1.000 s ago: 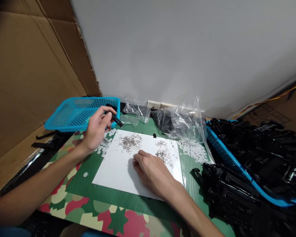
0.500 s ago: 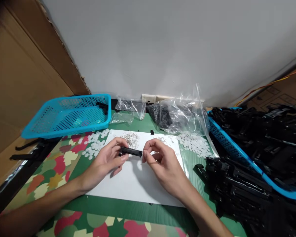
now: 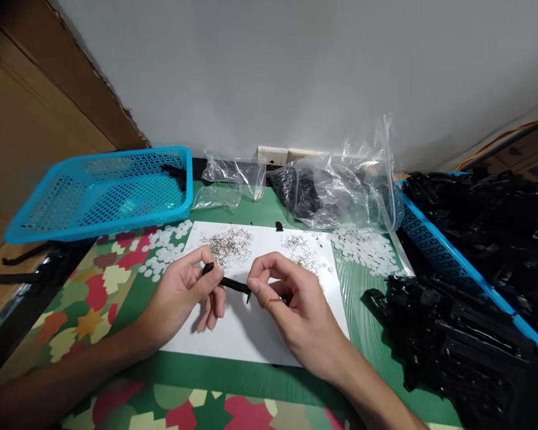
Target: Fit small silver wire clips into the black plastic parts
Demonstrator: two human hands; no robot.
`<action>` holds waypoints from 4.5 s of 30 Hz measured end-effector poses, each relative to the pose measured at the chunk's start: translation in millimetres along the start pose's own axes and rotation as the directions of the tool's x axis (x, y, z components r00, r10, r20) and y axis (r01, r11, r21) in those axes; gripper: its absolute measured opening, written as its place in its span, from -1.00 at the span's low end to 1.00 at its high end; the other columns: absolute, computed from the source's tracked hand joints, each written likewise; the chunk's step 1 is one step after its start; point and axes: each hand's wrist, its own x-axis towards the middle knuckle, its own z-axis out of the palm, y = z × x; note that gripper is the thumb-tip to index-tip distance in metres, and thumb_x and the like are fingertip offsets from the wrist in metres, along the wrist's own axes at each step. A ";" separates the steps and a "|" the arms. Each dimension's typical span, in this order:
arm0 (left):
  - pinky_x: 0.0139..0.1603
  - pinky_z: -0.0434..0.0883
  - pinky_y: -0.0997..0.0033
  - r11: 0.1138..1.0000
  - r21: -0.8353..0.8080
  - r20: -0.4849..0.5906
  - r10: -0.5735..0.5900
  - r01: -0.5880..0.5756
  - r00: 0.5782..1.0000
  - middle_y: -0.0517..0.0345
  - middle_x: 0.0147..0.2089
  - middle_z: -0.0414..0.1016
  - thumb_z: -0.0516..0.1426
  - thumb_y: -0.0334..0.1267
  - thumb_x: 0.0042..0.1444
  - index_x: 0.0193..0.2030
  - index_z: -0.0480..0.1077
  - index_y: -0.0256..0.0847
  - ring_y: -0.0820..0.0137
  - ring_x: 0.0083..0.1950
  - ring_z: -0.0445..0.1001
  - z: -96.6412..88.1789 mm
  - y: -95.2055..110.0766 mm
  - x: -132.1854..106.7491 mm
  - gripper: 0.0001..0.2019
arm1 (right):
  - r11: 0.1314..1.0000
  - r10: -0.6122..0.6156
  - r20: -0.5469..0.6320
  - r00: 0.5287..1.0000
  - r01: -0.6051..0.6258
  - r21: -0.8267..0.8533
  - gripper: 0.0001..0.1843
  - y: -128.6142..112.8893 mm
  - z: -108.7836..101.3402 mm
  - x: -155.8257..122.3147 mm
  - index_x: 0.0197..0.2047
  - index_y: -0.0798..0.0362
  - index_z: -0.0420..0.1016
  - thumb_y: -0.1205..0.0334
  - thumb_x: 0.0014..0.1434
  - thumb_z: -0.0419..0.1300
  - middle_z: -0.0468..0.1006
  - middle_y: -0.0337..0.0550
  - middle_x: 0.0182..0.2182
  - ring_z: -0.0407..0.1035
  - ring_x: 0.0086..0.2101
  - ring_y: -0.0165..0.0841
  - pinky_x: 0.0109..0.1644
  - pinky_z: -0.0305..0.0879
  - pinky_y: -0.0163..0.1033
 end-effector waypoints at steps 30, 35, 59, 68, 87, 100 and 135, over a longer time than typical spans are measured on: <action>-0.73 0.18 0.75 0.990 0.130 0.098 -0.061 0.048 0.993 0.33 -0.61 0.49 0.18 0.09 0.40 -0.05 0.34 -0.12 0.60 -0.74 0.25 1.4 4.1 -10.7 -0.69 | 1.000 0.007 -0.056 0.998 -0.009 -0.030 -0.80 3.1 13.1 0.6 -0.09 -0.02 0.62 0.04 0.36 0.36 0.45 -0.29 -0.41 0.23 -0.51 -0.52 -0.50 0.05 -0.36; -0.73 0.17 0.76 0.990 0.138 0.098 -0.052 0.038 0.994 0.34 -0.61 0.48 0.18 0.08 0.41 -0.06 0.33 -0.12 0.60 -0.74 0.26 2.2 3.7 -10.6 -0.70 | 0.998 0.023 -0.048 0.999 -0.026 -0.062 -0.80 5.7 13.8 1.2 -0.22 0.01 0.66 0.05 0.32 0.38 0.46 -0.28 -0.46 0.20 -0.52 -0.52 -0.49 0.08 -0.36; -0.56 0.27 0.70 0.983 -0.150 0.333 -0.050 0.105 0.942 0.29 -0.39 0.44 0.26 -0.12 0.39 0.15 0.39 -0.18 0.64 -0.55 0.37 2.0 4.0 -0.7 -0.69 | 0.992 -0.116 -0.252 0.961 0.097 -0.085 -0.84 0.9 6.0 2.0 -0.25 0.01 0.61 0.12 0.34 0.36 0.47 -0.30 -0.48 0.16 -0.60 -0.56 -0.57 0.09 -0.41; -0.64 0.22 0.65 0.987 -0.102 0.393 -0.074 0.123 0.917 0.14 -0.44 0.51 0.18 0.28 0.31 -0.17 0.37 -0.27 0.56 -0.57 0.42 -4.4 -0.7 -0.8 -0.46 | 0.964 -0.212 -0.145 0.966 0.182 -0.192 -0.88 -3.2 -0.5 -2.9 -0.22 0.00 0.60 0.17 0.37 0.34 0.51 -0.26 -0.43 0.30 -0.54 -0.51 -0.52 0.16 -0.38; -0.56 0.21 0.54 0.938 -0.107 0.485 -0.240 0.330 0.841 0.17 -0.46 0.38 0.01 0.27 0.42 -0.20 0.38 -0.25 0.50 -0.52 0.39 -0.5 -16.3 -12.3 -0.45 | 0.868 -0.430 -0.023 0.902 0.407 -0.285 -0.87 -6.6 7.4 -8.4 -0.16 -0.02 0.55 0.42 0.33 0.29 0.44 -0.27 -0.41 0.32 -0.43 -0.44 -0.42 0.18 -0.28; -0.56 0.24 0.59 0.942 -0.108 0.481 -0.230 0.318 0.846 0.20 -0.42 0.39 0.05 0.26 0.41 -0.13 0.34 -0.21 0.55 -0.53 0.34 6.4 -9.6 -13.2 -0.51 | 0.796 -0.497 -0.096 0.862 0.409 -0.446 -0.79 -6.7 10.8 -14.3 -0.15 -0.07 0.66 0.43 0.20 0.38 0.36 -0.11 -0.20 0.36 -0.34 -0.38 -0.53 0.26 -0.33; -0.45 0.12 0.54 0.984 0.125 0.148 0.108 -0.127 0.983 0.34 -0.47 0.21 0.06 0.09 0.49 -0.10 0.35 -0.20 0.56 -0.48 0.12 3.0 -4.1 -8.4 -0.64 | 0.656 -0.546 0.102 0.832 0.500 -0.566 -0.65 -0.5 1.4 -11.1 0.10 -0.02 0.54 0.38 0.28 0.40 0.53 -0.13 -0.22 0.42 -0.34 -0.37 -0.38 0.34 -0.26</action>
